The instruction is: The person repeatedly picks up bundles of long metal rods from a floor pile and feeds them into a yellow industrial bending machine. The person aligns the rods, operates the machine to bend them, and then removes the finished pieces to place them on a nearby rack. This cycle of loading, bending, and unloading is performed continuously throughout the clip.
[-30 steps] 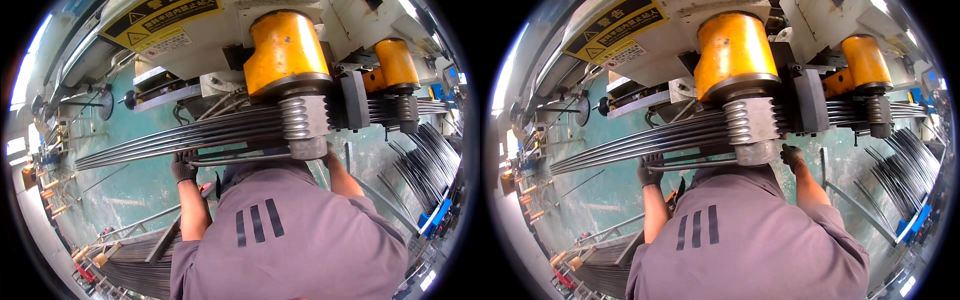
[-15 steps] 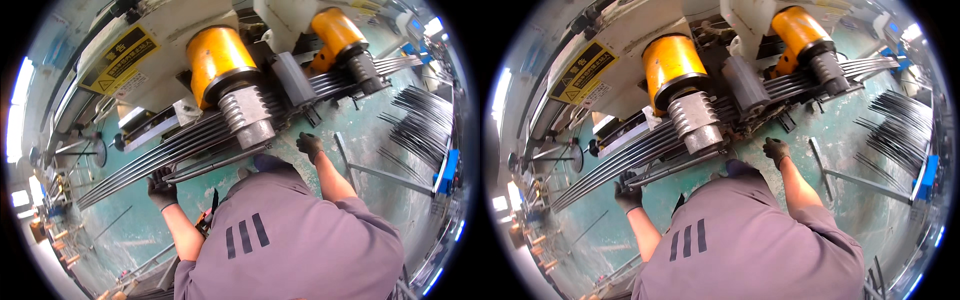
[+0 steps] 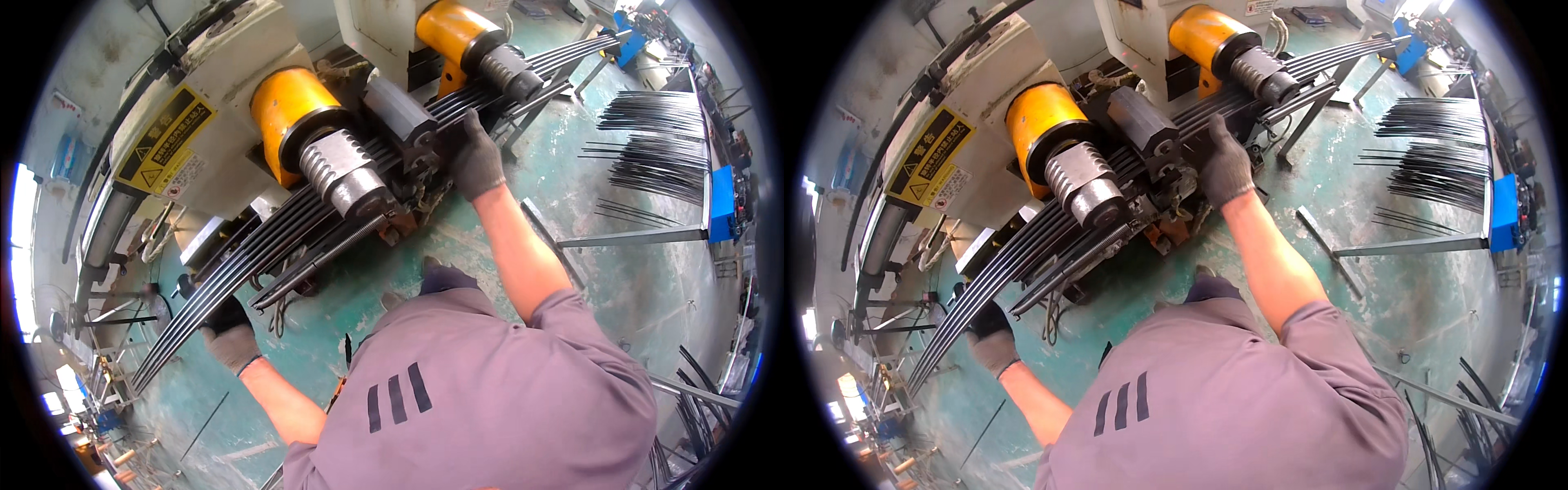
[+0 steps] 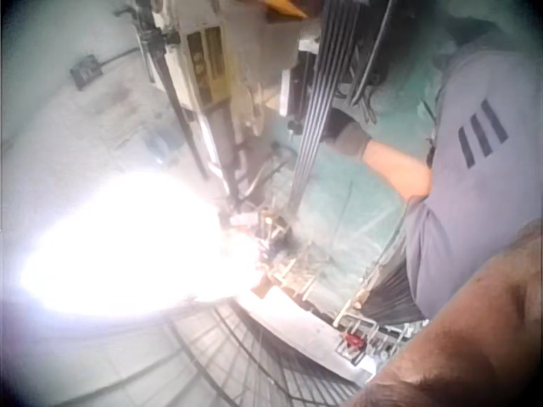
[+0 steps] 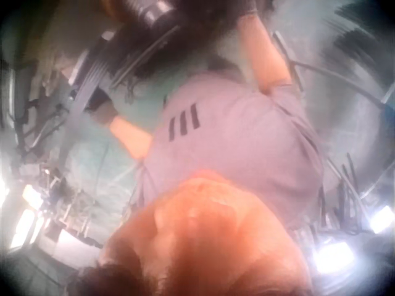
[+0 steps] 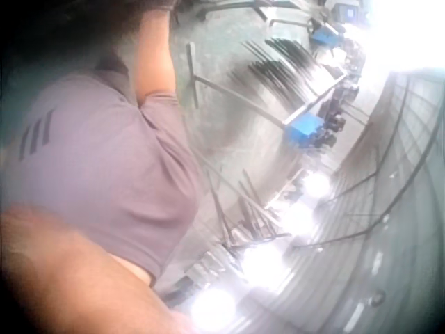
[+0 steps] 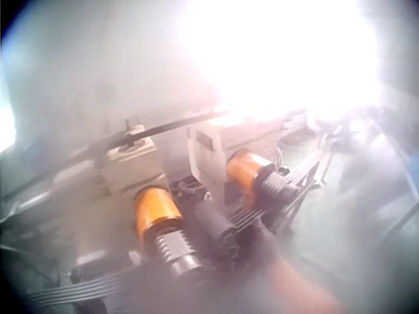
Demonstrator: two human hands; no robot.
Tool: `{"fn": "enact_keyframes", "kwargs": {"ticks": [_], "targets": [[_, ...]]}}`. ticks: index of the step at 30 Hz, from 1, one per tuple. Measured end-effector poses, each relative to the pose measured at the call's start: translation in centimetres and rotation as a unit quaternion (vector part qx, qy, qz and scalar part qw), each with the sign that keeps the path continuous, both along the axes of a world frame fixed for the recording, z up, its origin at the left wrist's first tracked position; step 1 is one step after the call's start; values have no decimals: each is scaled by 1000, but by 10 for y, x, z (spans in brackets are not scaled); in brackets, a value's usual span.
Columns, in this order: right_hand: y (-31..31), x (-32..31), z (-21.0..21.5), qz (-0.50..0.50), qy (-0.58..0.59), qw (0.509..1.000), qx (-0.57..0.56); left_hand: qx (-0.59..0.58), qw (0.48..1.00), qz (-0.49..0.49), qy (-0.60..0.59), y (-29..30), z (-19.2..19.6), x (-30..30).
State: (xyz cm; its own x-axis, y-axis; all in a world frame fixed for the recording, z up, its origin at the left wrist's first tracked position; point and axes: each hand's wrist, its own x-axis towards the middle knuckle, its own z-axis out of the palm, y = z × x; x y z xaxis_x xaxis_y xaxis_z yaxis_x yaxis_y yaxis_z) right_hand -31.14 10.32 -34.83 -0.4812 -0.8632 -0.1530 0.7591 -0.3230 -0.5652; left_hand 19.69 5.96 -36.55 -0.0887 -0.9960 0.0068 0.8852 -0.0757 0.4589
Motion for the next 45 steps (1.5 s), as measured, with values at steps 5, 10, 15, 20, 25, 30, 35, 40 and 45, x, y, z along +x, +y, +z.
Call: {"fn": "enact_keyframes", "kwargs": {"ticks": [5, 10, 15, 20, 25, 30, 35, 40, 45], "targets": [[-57, -6, 27, -69, -153, 986, 3, 44, 964, 182, -191, 1, 35, 0], [-75, -12, 9, -93, -179, 979, 21, -51, 977, 163, -124, 5, 115, -13], [-70, -5, 20, -82, -184, 979, 46, -79, 888, 300, -340, -4, 213, -41], [-68, -1, 25, -86, -181, 979, 38, -105, 836, 262, -470, -33, 266, -62], [-73, -4, 14, -111, -160, 980, 41, -104, 776, 305, -543, -25, 306, -161], [-75, -4, 10, -75, -147, 985, 41, -197, 691, 275, -639, -28, 328, -195], [-70, -11, 10, -82, -134, 987, 38, -321, 565, 231, -724, -49, 337, -235], [-66, 1, 28, -85, -168, 981, 51, -324, 482, 218, -784, -45, 348, -250], [-67, -2, 21, -61, -157, 984, 49, -365, 357, 294, -808, -63, 341, -235]]}}
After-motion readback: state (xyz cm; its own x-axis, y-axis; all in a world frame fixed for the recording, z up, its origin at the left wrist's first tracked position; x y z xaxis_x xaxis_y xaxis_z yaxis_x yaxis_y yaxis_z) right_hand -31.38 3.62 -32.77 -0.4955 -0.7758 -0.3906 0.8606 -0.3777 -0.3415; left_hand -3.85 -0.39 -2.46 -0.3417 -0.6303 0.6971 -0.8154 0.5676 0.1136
